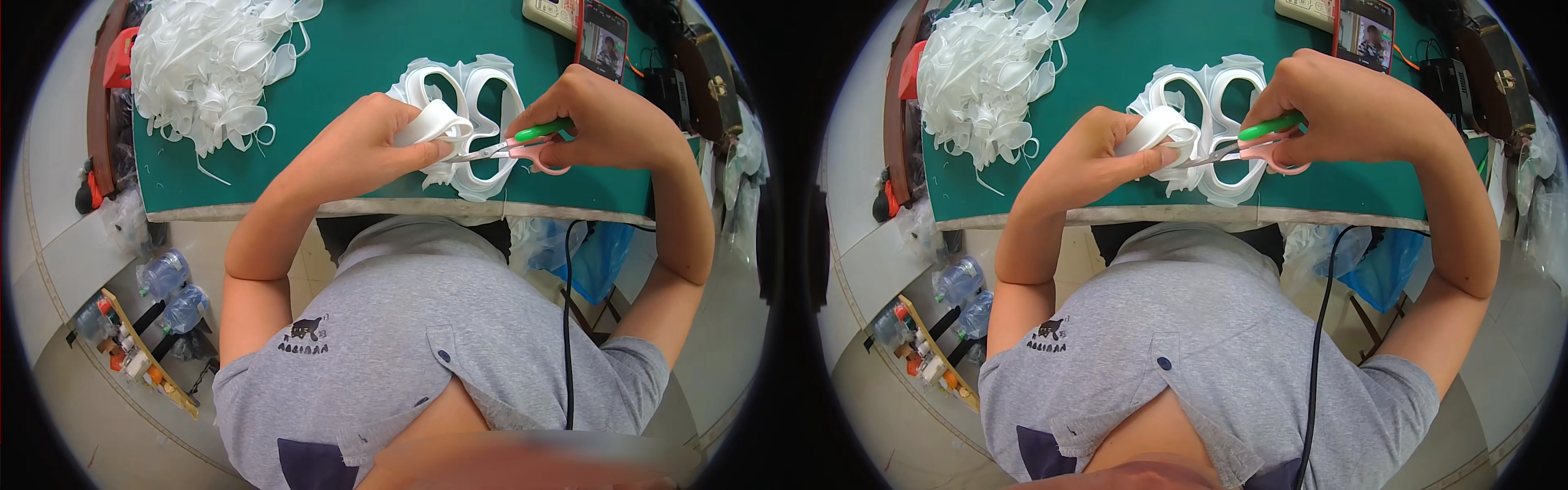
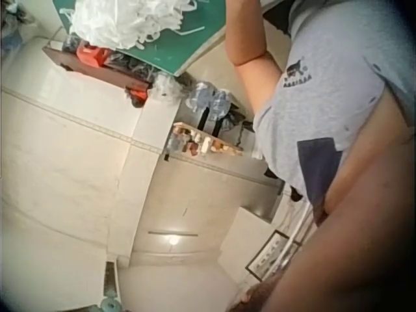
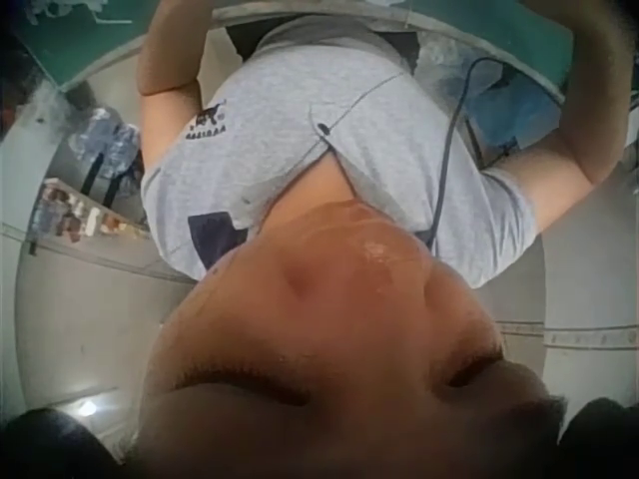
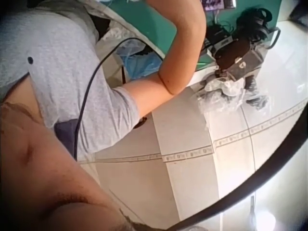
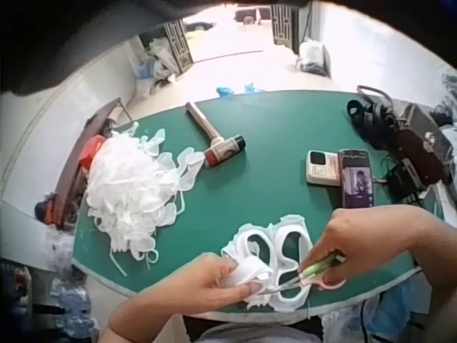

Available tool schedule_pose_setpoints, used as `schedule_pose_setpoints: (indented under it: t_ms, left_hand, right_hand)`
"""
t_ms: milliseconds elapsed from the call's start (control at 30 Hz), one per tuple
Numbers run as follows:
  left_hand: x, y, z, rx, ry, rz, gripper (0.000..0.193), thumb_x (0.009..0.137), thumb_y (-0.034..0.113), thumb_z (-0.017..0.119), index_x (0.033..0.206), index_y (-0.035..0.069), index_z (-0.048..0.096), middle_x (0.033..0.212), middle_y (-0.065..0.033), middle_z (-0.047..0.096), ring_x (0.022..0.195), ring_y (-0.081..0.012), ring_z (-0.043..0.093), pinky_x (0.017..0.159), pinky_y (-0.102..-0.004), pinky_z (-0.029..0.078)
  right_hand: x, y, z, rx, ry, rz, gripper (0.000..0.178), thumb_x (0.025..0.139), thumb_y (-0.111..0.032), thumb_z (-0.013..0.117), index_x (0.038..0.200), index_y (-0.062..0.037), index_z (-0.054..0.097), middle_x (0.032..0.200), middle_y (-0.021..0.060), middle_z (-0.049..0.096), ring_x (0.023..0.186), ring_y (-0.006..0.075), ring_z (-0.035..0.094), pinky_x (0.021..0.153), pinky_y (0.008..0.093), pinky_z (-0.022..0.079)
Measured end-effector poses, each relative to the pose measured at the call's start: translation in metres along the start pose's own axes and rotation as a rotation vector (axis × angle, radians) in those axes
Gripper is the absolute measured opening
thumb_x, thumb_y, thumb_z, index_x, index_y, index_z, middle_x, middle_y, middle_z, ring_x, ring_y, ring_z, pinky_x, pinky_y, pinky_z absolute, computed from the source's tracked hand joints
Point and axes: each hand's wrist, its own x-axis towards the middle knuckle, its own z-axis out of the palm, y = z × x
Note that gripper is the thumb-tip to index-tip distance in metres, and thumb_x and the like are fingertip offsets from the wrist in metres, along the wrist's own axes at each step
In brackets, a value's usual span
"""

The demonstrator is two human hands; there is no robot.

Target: Assembling white plastic toy components and trimming excess material using scissors and a pick tool.

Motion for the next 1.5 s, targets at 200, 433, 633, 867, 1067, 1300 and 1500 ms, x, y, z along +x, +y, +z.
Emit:
schedule_pose_setpoints:
  t_ms: [200,433,633,867,1067,1300,1500]
  left_hand:
    - [0.0,0.001,0.0,0.008,-0.004,-0.002,0.033,0.086,0.026,0.068,0.076,-0.006,0.067,0.058,-0.0066,0.055,0.052,-0.0111,0.048,0.049,-0.0304,0.039]
    - [-0.001,0.004,0.003,0.043,0.003,0.017,0.033,0.085,0.026,0.068,0.078,-0.007,0.066,0.058,-0.0084,0.054,0.051,-0.0128,0.048,0.049,-0.0315,0.04]
    - [0.001,0.0,0.0,0.034,0.021,-0.002,0.033,0.085,0.026,0.068,0.078,-0.006,0.067,0.058,-0.0066,0.055,0.052,-0.0109,0.047,0.049,-0.0305,0.039]
    - [-0.001,-0.007,-0.005,-0.11,0.125,0.016,0.031,0.085,0.027,0.068,0.084,-0.004,0.07,0.062,-0.0026,0.059,0.056,-0.0073,0.05,0.05,-0.0268,0.039]
    - [0.001,-0.007,0.006,-0.319,0.203,0.114,0.026,0.085,0.019,0.069,0.097,-0.004,0.069,0.077,-0.0026,0.066,0.07,-0.0072,0.059,0.063,-0.0242,0.047]
    - [-0.012,-0.011,0.006,-0.392,0.34,0.107,0.025,0.087,0.014,0.068,0.102,-0.006,0.067,0.087,-0.0062,0.068,0.079,-0.0098,0.062,0.073,-0.0267,0.049]
    - [-0.009,-0.023,-0.01,-0.828,0.515,0.268,0.027,0.092,0.014,0.062,0.113,-0.004,0.06,0.097,-0.0137,0.069,0.09,-0.0221,0.068,0.085,-0.0345,0.052]
  right_hand:
    - [0.003,0.002,-0.003,0.059,-0.053,0.033,0.037,0.065,0.0,0.074,0.102,-0.002,0.074,0.076,0.0123,0.071,0.06,0.0164,0.062,0.06,0.0235,0.05]
    - [0.008,0.0,-0.007,-0.008,-0.088,0.043,0.034,0.066,-0.002,0.074,0.1,-0.0001,0.074,0.078,0.0129,0.071,0.063,0.0161,0.065,0.061,0.0243,0.051]
    - [0.012,-0.007,-0.012,-0.064,-0.083,0.042,0.033,0.066,-0.003,0.075,0.099,0.0026,0.073,0.077,0.0133,0.071,0.063,0.0165,0.065,0.06,0.024,0.05]
    - [-0.011,0.018,-0.01,0.039,0.128,-0.025,0.023,0.077,-0.007,0.074,0.098,0.0027,0.07,0.082,0.0101,0.07,0.068,0.0139,0.066,0.063,0.0228,0.052]
    - [0.024,0.019,0.071,0.914,0.538,-0.22,0.035,0.088,-0.001,0.064,0.121,-0.0002,0.052,0.108,0.0094,0.064,0.105,0.0154,0.061,0.09,0.0304,0.055]
    - [0.05,0.002,0.08,0.918,0.557,-0.24,0.027,0.08,-0.009,0.077,0.099,-0.0033,0.059,0.09,0.0002,0.06,0.085,0.0055,0.056,0.076,0.0221,0.047]
    - [0.049,0.007,0.08,0.804,0.582,-0.169,0.025,0.08,-0.008,0.077,0.098,-0.0027,0.06,0.086,-0.0014,0.057,0.082,0.0046,0.054,0.074,0.0207,0.046]
